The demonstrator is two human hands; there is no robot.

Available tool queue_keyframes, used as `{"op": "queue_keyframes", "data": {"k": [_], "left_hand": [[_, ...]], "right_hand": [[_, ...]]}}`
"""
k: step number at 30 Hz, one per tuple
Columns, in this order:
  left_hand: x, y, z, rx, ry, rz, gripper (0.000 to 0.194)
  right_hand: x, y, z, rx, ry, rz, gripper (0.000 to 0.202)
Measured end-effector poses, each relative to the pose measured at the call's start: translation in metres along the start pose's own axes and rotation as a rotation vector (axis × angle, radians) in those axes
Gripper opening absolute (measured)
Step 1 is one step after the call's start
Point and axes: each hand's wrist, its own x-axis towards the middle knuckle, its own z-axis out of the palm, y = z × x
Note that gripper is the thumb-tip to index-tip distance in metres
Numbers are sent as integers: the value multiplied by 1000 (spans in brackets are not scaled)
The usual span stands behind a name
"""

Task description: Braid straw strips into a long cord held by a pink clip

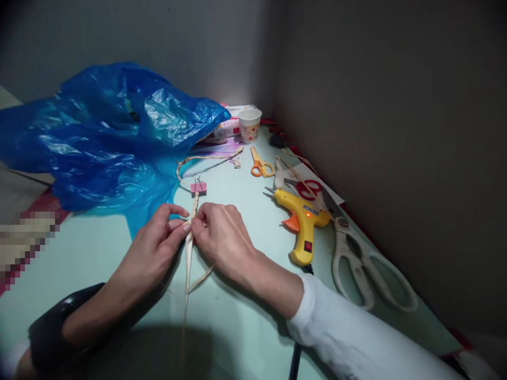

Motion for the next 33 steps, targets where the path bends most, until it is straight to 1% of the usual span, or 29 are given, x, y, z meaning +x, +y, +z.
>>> {"op": "queue_keyframes", "data": {"k": [2, 4, 6, 8, 11, 14, 17, 21, 25, 28, 30, 31, 33], "left_hand": [[0, 4, -3, 92, -3, 20, 13], [-1, 7, -7, 201, -2, 34, 20], [-3, 9, -10, 283, 22, 40, 24], [-6, 10, -10, 309, 57, 52, 25], [-15, 10, -4, 296, 100, 115, 26], [-24, 8, 9, 360, 146, 251, 25], [-30, 7, 20, 554, 67, 333, 25], [-32, 12, 21, 783, -46, 321, 27], [-30, 20, 21, 916, -139, 288, 36], [-31, 24, 21, 931, -184, 251, 39], [-32, 24, 16, 881, -177, 257, 36], [-31, 24, 12, 834, -150, 275, 32], [-29, 22, 1, 688, -23, 308, 27]], "right_hand": [[0, 1, 0, 11, 7, -9, 16], [0, 1, 0, -3, 11, -10, 16], [-1, 1, 0, -27, 13, 3, 15], [-1, 0, 0, -40, 14, 11, 15], [-1, 0, 1, -17, 17, 17, 16], [1, 4, 3, 69, 0, 31, 18], [3, 10, 4, 228, -62, 58, 19], [6, 11, 0, 401, -147, 159, 19], [7, 6, -5, 437, -170, 204, 18], [6, 4, -5, 446, -175, 184, 15], [5, 6, -4, 460, -173, 176, 13], [5, 7, -3, 463, -168, 179, 12], [5, 11, 0, 464, -151, 186, 13]]}}
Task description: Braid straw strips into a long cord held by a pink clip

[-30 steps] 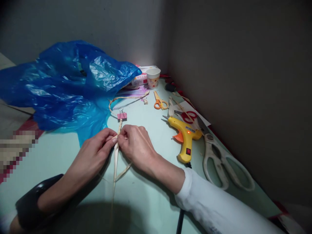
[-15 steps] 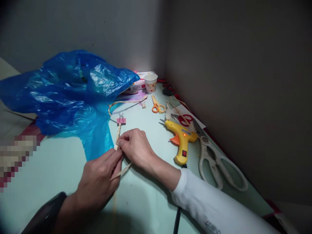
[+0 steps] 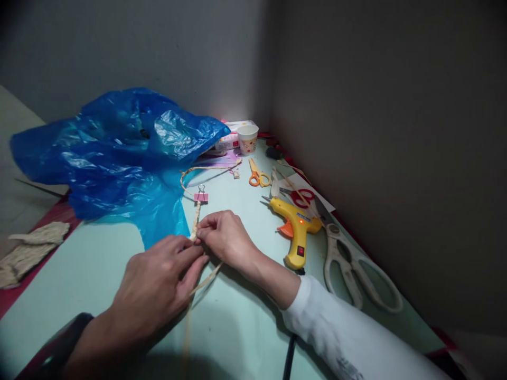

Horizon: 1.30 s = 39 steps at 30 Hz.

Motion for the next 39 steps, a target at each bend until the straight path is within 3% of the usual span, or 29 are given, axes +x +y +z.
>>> {"op": "queue_keyframes", "data": {"k": [2, 3, 4, 6, 7, 9, 11, 15, 22, 28, 33, 39], "left_hand": [[4, -11, -8, -192, 161, -102, 26], [8, -17, -10, -320, 186, -202, 25], [12, -22, -11, -462, 129, -312, 25], [21, -29, -8, -775, -109, -436, 27], [26, -32, -6, -903, -219, -449, 27], [32, -35, 1, -1052, -291, -407, 22], [35, -38, 4, -1048, -252, -312, 16], [34, -40, 2, -833, -178, -201, 24], [35, -30, 8, -988, -179, -376, 25], [40, -34, 10, -842, -156, -252, 25], [37, -30, 9, -1019, -201, -427, 20], [33, -28, 11, -1089, -203, -478, 19]], "right_hand": [[1, 4, 0, -11, 9, -6, 16], [1, 6, 0, -24, 12, -13, 17], [2, 7, 0, -40, 16, -19, 17], [2, 8, 0, -77, 22, -23, 18], [2, 8, 0, -102, 29, -24, 18], [0, 4, -1, -157, 35, -33, 18], [-2, -2, -4, -225, 28, -52, 18], [-7, -11, -7, -391, 49, -93, 18], [-11, -12, -7, -546, 54, -141, 18], [-15, -21, -10, -631, -17, -109, 20], [-17, -27, -12, -816, 14, -131, 22], [-26, -28, -4, -933, 86, -208, 19]]}}
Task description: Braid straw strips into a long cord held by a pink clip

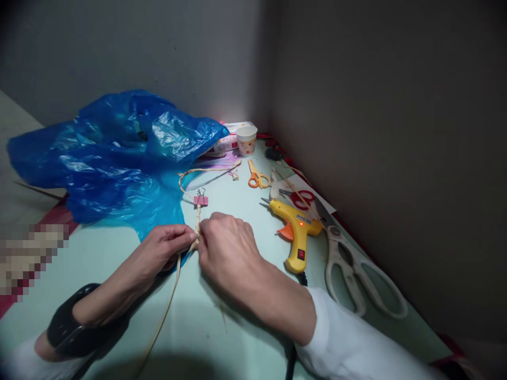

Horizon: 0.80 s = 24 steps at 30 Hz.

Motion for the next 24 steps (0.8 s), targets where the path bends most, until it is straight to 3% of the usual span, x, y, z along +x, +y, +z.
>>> {"op": "queue_keyframes", "data": {"k": [6, 12, 15, 18, 22, 24], "left_hand": [[-2, -2, 1, -124, 5, -21, 22], [-3, -6, -8, -305, -158, -75, 20], [-5, -6, -15, -244, -188, -69, 19], [-6, -6, -18, -234, -192, -59, 17], [-4, -6, -18, -308, -206, -53, 13], [-3, -6, -18, -318, -206, -49, 14]], "right_hand": [[-21, -17, 13, -170, 142, -258, 18], [-29, -27, 39, -427, 298, -455, 20], [-30, -26, 41, -449, 259, -436, 23], [-25, -20, 27, -275, 191, -403, 17], [-10, -8, 6, 58, 241, -146, 22], [-2, -3, 4, 221, 131, -61, 25]]}}
